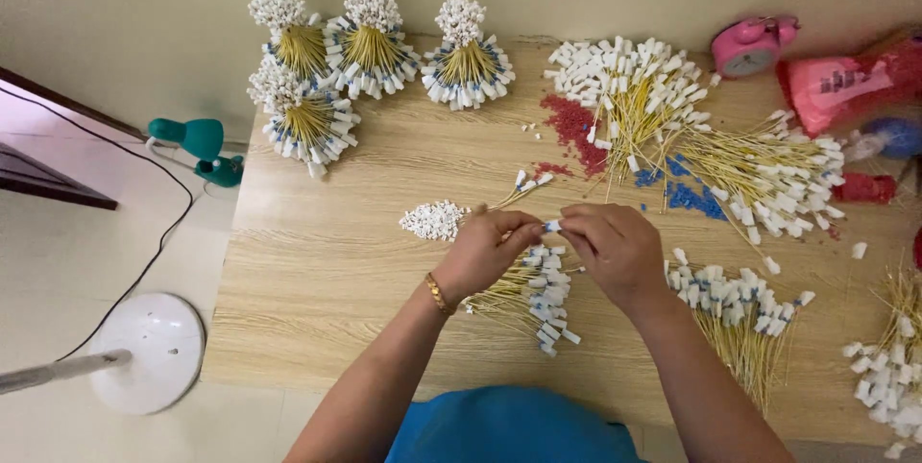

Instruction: Manual assembly of small white connector components onto yellow wires.

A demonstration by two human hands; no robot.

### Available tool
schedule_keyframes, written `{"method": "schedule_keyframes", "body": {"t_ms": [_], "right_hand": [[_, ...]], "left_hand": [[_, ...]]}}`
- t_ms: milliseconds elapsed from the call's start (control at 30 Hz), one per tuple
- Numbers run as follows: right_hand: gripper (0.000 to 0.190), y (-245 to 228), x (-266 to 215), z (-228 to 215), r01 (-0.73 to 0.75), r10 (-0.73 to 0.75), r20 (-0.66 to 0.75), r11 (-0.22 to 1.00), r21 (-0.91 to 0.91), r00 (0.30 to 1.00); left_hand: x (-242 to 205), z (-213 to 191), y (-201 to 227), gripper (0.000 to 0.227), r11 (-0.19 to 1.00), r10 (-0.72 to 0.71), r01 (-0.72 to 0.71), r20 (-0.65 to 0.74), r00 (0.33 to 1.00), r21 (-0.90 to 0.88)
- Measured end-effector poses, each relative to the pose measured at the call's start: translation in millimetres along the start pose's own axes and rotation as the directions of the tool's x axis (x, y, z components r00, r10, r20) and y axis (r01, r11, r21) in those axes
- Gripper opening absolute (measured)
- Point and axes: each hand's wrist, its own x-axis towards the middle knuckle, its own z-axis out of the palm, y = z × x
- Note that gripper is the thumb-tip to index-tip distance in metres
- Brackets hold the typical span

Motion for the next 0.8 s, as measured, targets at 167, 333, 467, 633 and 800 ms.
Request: {"method": "schedule_keyframes", "body": {"t_ms": [167, 333, 467, 633, 800], "right_hand": [[0.013, 10, -10, -20, -0.071, 0.071, 0.006, 0.997, -0.011, 0.997], [0.015, 14, -16, -31, -0.269, 0.272, 0.046, 0.961, -0.061, 0.961], [0.018, -12, 0, -26, -0.145, 0.160, 0.102, 0.979, -0.143, 0.982], [0.019, -45, 11, 1, 0.012, -0.017, 0.112, 0.999, 0.041, 0.994], [0.021, -55, 13, 4, -0.254, 0.198, 0.271, 0.948, 0.191, 0.942]], "left_hand": [[-15, -12, -10, 0.029, 0.920, -0.225, 0.277, 0.203, 0.953, -0.278], [-33, -35, -18, 0.027, 0.934, -0.280, 0.310, 0.173, 0.944, -0.176], [-37, -34, -7, 0.026, 0.954, -0.271, 0.282, 0.108, 0.957, -0.104], [-38, -27, 14, 0.022, 0.987, -0.152, 0.152, 0.014, 0.988, -0.047], [-46, -33, 25, 0.019, 0.993, -0.108, 0.103, -0.084, 0.991, -0.063]]}}
